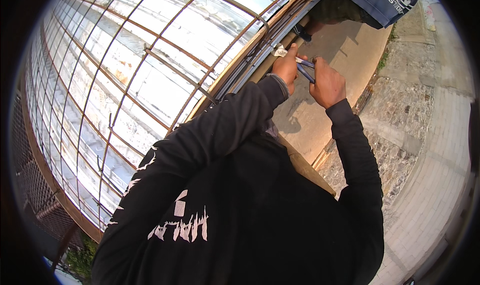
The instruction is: The person secures a metal grid to a curved roof frame using pliers and wire ties. They repeatedly wrap wire around the frame and grid, then twist and tighten the wire to fasten the components together.
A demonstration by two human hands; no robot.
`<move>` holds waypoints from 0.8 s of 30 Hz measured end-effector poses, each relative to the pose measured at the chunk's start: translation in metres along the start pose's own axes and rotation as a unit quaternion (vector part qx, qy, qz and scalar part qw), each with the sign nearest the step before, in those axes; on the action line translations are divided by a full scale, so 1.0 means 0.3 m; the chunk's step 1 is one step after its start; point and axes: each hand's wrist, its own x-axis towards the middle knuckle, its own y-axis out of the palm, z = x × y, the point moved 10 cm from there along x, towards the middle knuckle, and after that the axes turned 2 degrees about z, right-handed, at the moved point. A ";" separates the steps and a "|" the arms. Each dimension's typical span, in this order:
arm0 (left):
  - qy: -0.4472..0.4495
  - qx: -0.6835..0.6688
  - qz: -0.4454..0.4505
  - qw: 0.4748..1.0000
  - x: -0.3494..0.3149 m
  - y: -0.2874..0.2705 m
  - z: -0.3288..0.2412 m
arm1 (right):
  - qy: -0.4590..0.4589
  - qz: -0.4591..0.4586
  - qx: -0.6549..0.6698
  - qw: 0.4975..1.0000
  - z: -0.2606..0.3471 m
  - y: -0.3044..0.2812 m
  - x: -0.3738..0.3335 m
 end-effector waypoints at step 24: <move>-0.031 -0.035 0.180 0.983 0.021 0.007 0.004 | 0.144 0.476 0.829 0.257 0.229 0.341 -0.229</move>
